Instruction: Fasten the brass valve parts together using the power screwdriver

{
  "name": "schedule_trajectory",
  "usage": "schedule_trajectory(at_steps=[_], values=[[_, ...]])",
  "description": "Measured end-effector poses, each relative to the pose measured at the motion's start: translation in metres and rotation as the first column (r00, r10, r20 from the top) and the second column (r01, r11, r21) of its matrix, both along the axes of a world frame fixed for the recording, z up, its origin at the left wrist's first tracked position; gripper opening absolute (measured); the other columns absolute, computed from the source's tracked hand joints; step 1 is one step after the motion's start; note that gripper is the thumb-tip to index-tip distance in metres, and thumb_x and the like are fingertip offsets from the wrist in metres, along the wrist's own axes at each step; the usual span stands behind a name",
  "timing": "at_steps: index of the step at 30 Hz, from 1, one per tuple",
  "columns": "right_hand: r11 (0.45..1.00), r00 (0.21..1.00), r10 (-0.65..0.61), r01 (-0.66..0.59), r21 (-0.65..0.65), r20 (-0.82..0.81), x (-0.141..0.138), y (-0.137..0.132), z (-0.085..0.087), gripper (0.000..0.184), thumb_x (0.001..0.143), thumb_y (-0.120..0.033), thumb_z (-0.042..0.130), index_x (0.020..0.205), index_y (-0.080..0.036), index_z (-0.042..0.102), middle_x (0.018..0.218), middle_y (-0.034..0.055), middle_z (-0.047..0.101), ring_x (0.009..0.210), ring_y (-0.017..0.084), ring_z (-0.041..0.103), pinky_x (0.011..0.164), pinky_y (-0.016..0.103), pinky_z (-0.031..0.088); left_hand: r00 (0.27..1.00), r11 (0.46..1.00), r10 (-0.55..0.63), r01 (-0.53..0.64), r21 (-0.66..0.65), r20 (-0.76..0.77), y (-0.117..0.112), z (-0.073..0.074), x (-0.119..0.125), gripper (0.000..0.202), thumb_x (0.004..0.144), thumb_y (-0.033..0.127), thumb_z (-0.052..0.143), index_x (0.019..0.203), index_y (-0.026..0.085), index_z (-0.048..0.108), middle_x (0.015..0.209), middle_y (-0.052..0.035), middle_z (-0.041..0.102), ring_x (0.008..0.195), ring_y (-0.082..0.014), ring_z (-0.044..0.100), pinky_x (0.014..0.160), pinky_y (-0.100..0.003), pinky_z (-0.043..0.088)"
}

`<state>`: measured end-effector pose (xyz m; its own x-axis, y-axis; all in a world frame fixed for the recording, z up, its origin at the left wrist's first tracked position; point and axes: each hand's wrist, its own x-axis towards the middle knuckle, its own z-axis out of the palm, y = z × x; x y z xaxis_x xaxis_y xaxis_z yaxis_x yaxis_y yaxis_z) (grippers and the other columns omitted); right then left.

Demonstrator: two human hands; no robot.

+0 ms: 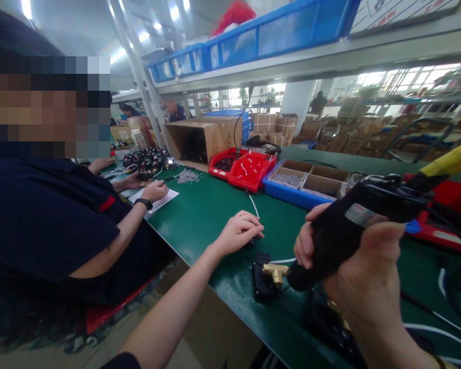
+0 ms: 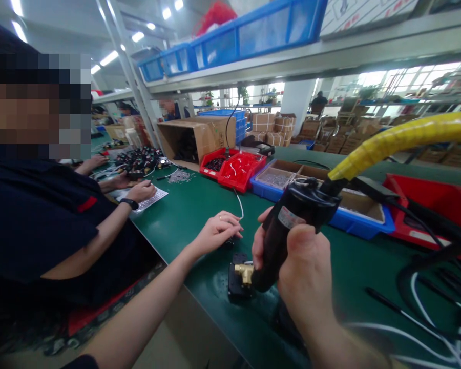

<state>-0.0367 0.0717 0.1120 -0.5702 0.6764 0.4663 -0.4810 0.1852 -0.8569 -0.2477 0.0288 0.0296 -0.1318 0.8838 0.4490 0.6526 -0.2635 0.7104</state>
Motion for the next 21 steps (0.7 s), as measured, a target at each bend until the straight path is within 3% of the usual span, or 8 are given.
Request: schedule_trajectory(at_steps=[5,7,11,14,17,21], values=[[1.000,1.000,0.021,-0.021,-0.015,0.009,0.001,0.000,0.000,0.073,0.080,-0.090,0.048,0.096,-0.018,0.052,0.060,-0.0010,0.050,0.044,0.014,0.050,0.042,0.026,0.043,0.961,0.960,0.275,-0.276,0.057,0.019,0.017,-0.017,0.035,0.040,0.096,0.027,0.053,0.063,0.019,0.073,0.080,-0.0064,0.074,0.095,-0.0227,0.064,0.091,-0.041,0.047],[0.999,0.999,-0.030,0.030,-0.044,0.011,0.001,-0.003,0.002,0.074,0.078,-0.090,0.051,0.095,-0.018,0.052,0.060,-0.0014,0.049,0.044,0.013,0.048,0.043,0.025,0.042,0.943,0.941,0.331,-0.332,0.066,0.021,0.016,-0.015,0.047,0.038,0.095,0.025,0.053,0.065,0.018,0.073,0.081,-0.0071,0.073,0.090,-0.0227,0.064,0.089,-0.043,0.048],[0.993,0.994,-0.107,0.106,-0.060,-0.016,-0.002,-0.010,0.008,0.073,0.078,-0.089,0.053,0.089,-0.017,0.054,0.057,-0.0013,0.048,0.041,0.012,0.045,0.039,0.023,0.039,0.918,0.898,0.394,-0.394,0.195,0.043,-0.008,0.000,0.063,0.019,0.092,0.024,0.061,0.081,0.017,0.075,0.095,-0.0096,0.074,0.106,-0.0250,0.061,0.096,-0.044,0.047],[0.999,0.995,-0.012,0.008,-0.039,-0.095,-0.005,-0.008,0.010,0.072,0.076,-0.088,0.057,0.086,-0.017,0.057,0.052,-0.0009,0.050,0.035,0.013,0.043,0.033,0.022,0.034,0.978,0.919,0.197,-0.207,0.334,0.064,-0.036,0.008,0.072,0.014,0.091,0.023,0.064,0.096,0.017,0.075,0.100,-0.0096,0.075,0.100,-0.0205,0.065,0.093,-0.038,0.051],[0.995,0.988,0.074,-0.081,-0.054,-0.135,-0.005,-0.005,0.012,0.069,0.072,-0.085,0.064,0.081,-0.017,0.059,0.049,-0.0003,0.051,0.032,0.014,0.043,0.030,0.021,0.033,0.992,0.964,-0.046,0.012,0.265,0.122,-0.054,0.002,0.078,0.016,0.089,0.022,0.068,0.101,0.016,0.076,0.101,-0.0108,0.076,0.094,-0.0183,0.070,0.088,-0.033,0.055],[0.993,0.996,0.051,-0.059,-0.104,-0.076,-0.004,-0.006,0.017,0.068,0.070,-0.084,0.067,0.074,-0.017,0.058,0.048,0.0007,0.051,0.033,0.016,0.044,0.031,0.024,0.034,0.949,0.982,-0.116,0.066,0.175,0.294,-0.056,-0.016,0.079,0.017,0.091,0.023,0.067,0.104,0.017,0.077,0.104,-0.0109,0.077,0.096,-0.0181,0.071,0.088,-0.032,0.057]])
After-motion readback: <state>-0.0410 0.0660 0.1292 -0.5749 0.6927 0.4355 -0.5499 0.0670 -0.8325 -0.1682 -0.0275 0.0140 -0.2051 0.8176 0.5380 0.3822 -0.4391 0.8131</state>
